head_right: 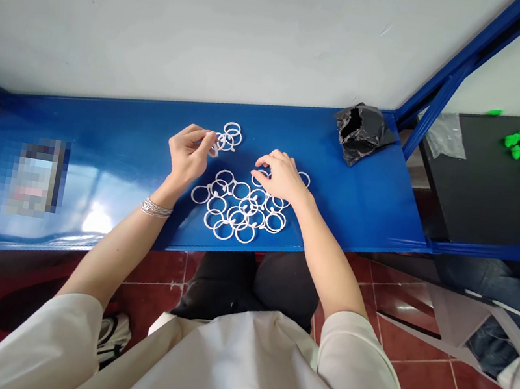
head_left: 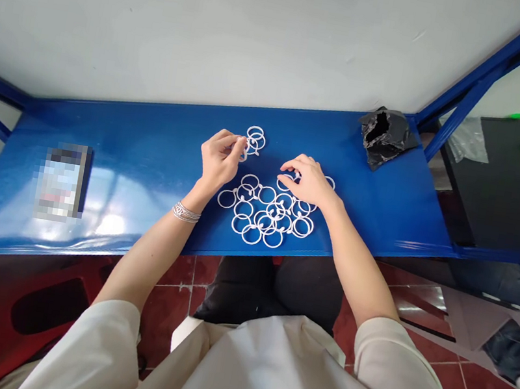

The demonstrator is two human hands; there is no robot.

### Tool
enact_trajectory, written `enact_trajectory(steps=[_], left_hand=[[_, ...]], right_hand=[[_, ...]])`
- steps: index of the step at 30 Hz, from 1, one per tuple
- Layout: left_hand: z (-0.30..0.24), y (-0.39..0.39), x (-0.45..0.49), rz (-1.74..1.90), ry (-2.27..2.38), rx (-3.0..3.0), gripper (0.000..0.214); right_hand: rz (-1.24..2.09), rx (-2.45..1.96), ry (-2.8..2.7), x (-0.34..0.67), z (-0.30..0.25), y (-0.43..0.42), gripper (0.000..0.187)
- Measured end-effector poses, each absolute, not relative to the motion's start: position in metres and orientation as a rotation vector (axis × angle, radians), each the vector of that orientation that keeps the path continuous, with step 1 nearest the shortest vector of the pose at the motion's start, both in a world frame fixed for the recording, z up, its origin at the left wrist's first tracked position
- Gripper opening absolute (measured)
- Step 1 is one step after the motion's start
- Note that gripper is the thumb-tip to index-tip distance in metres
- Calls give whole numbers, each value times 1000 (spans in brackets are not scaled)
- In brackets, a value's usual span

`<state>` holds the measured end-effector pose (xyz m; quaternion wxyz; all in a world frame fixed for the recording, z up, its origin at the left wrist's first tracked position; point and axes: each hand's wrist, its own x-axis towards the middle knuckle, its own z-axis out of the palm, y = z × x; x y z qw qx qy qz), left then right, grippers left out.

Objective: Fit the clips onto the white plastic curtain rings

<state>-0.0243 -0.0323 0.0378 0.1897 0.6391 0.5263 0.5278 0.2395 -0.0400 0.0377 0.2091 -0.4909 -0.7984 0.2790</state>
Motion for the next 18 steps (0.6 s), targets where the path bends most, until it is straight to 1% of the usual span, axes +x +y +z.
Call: enact_trajectory(steps=[5, 8, 11, 15, 18], left_hand=[[32, -27, -29, 1443, 1507, 1764, 44], [26, -25, -29, 1376, 1507, 1819, 39], [21, -22, -29, 1395, 1479, 1907, 31], [14, -19, -30, 1482, 1537, 1937, 27], [9, -15, -32, 1444, 1602, 1861, 25]], right_hand=[[875, -1327, -2225, 247, 40, -37, 24], [860, -1308, -2244, 247, 39, -36, 17], [833, -1300, -2237, 245, 40, -36, 11], [823, -1253, -2099, 241, 43, -39, 10], [863, -1171, -1931, 239, 44, -40, 11]])
